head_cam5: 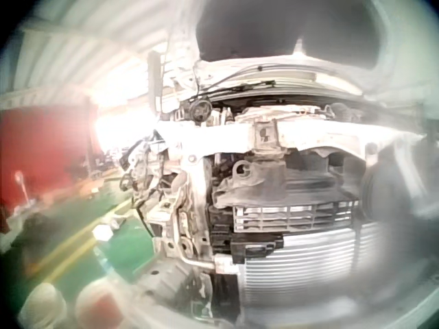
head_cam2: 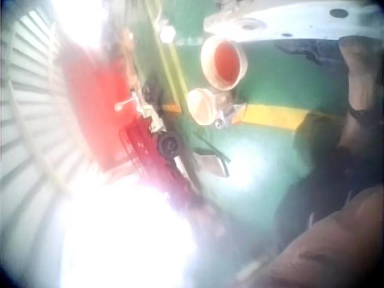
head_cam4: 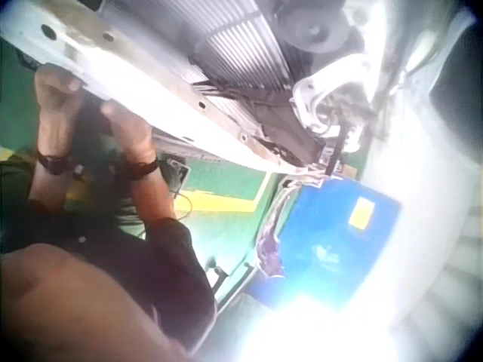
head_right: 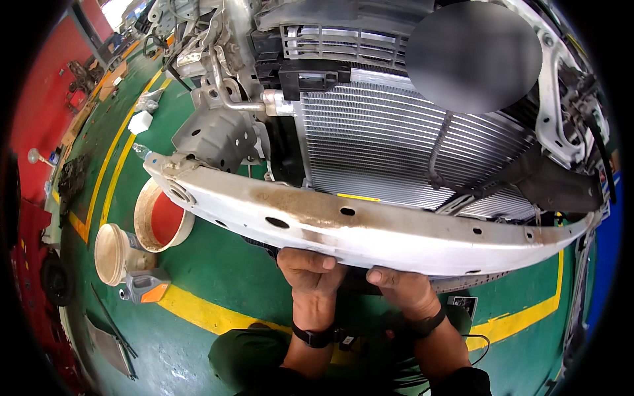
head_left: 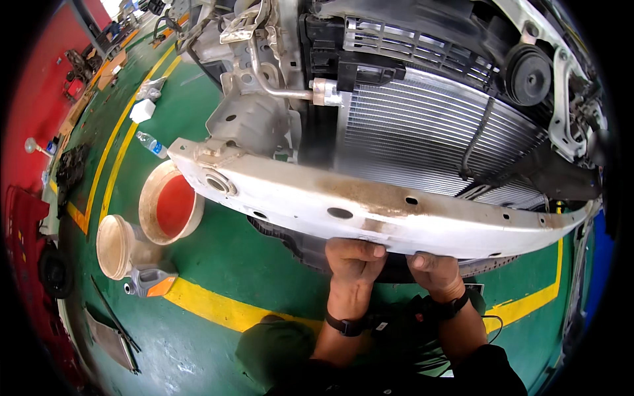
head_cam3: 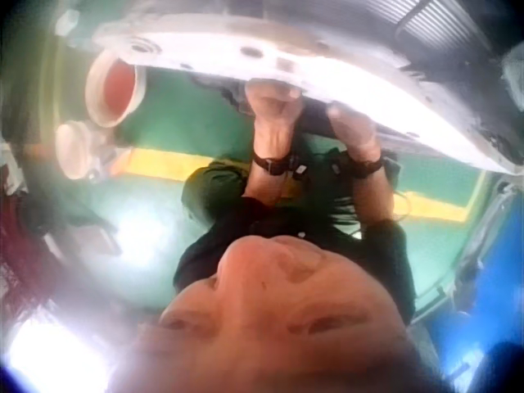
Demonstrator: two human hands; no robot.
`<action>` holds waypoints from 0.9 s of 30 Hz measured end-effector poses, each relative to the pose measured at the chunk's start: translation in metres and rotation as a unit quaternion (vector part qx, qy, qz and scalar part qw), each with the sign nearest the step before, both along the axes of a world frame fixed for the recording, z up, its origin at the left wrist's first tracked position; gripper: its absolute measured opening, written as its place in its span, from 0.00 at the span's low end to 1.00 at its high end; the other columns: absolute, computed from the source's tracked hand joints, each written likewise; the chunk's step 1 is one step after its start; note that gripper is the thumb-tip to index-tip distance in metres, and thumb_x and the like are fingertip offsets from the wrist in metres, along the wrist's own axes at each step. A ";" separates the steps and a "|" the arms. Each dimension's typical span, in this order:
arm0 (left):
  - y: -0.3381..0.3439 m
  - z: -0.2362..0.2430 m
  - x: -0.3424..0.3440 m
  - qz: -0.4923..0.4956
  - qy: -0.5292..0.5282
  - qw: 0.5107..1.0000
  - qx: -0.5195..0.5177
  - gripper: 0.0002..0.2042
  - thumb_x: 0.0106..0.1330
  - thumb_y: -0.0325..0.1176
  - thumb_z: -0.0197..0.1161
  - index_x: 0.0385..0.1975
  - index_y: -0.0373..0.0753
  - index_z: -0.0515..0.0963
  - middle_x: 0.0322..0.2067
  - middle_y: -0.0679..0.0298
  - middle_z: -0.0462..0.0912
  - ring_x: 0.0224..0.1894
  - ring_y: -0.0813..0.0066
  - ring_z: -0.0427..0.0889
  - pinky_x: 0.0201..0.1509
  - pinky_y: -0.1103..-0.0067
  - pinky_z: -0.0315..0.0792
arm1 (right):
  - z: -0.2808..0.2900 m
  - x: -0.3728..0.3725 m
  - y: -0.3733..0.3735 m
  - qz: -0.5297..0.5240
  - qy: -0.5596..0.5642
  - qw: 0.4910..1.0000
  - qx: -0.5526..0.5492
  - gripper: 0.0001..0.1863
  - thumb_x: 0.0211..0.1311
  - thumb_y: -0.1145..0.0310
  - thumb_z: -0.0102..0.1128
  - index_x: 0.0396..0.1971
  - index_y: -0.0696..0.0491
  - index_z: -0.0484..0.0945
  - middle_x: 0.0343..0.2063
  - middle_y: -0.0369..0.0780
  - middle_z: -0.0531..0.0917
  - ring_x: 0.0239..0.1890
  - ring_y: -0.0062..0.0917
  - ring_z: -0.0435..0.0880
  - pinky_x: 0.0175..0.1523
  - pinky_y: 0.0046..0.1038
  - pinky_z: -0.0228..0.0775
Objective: The person positions and aligns a front bumper reinforcement bar onto the front of a vehicle frame, then reaches for fasteners from a small tray and threads them into the mounting holes by hand.
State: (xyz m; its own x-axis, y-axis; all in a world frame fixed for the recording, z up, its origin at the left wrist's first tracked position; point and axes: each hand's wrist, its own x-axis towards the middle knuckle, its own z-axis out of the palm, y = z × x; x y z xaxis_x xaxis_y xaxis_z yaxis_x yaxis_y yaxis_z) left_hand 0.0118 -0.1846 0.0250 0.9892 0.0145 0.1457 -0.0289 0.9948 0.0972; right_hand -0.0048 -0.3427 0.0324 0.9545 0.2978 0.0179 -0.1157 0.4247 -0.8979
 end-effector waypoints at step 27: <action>-0.007 0.010 -0.002 -0.027 0.052 0.998 -0.006 0.32 0.32 0.16 0.57 0.48 0.29 0.72 0.42 0.56 0.81 0.49 0.56 0.79 0.59 0.67 0.72 | 0.021 -0.005 0.017 -0.064 0.025 0.992 0.104 0.31 0.44 0.75 0.74 0.53 0.59 0.74 0.50 0.39 0.80 0.58 0.33 0.74 0.66 0.35 0.58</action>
